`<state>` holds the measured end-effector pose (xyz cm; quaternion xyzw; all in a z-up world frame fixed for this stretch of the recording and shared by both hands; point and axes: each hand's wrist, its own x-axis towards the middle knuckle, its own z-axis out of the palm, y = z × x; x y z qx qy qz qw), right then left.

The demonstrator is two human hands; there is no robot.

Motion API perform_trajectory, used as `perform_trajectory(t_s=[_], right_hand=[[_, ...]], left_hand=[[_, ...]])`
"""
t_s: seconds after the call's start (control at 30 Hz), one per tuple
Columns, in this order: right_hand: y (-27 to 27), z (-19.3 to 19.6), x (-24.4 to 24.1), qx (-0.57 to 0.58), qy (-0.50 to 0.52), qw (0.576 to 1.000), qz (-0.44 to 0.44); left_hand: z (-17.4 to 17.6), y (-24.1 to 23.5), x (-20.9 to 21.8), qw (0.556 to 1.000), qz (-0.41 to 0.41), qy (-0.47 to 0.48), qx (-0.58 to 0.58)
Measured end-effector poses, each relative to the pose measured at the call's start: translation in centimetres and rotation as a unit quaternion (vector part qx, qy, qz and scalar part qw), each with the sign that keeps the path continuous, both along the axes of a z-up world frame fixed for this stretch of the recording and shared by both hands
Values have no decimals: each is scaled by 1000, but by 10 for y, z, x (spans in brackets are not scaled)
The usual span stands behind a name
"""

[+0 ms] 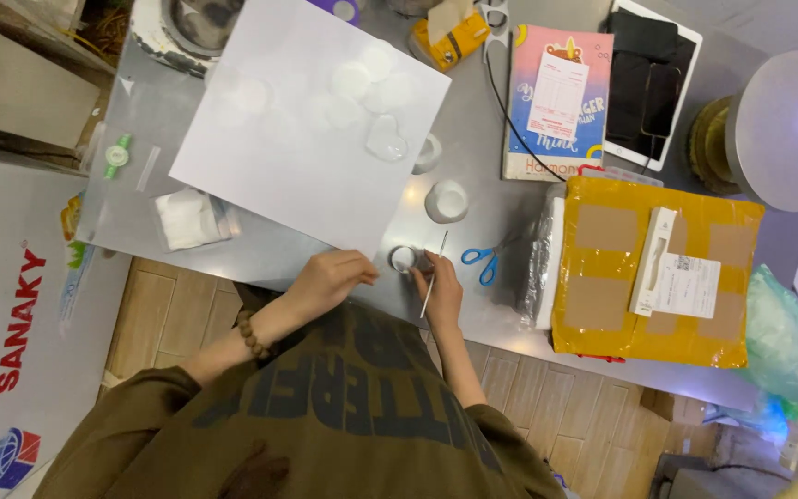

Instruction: Applying liquid to small circular fondant pieces and arranging them on a white board using a paintbrush.

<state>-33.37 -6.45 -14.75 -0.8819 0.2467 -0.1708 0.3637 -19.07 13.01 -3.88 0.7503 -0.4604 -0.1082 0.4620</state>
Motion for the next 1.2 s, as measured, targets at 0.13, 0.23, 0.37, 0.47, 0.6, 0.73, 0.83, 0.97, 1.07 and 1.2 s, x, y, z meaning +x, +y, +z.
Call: perform_trajectory(t_s=[0.13,0.23,0.37,0.47,0.6,0.73,0.83,0.97,1.07,1.2], right_hand=[[25,-27,22,-14,77,997,10],[36,-39,26,-27,142,989,-34],[39,-11,25,-18,30,989,-143],[34,33,30,52,-92,968,-227],[69,103,70,128,-250,950,-138],[131,125,129,8,-327,944,-45],[155,121,149,-182,-381,906,22],[172,130,155,-155,-356,921,16],[171,128,145,-143,-282,949,-5],[169,122,132,-122,-210,970,-24]], left_hand=[[-8,53,5,999,22,42,14],[-2,83,20,999,41,15,9],[1,124,51,998,52,-40,24],[14,146,77,998,38,7,42],[34,146,94,963,11,268,10],[20,118,106,875,-73,468,-102],[26,110,110,817,-102,550,-143],[34,118,131,947,-20,294,-132],[14,120,161,996,14,26,-84],[-36,113,180,998,-14,-69,-8]])
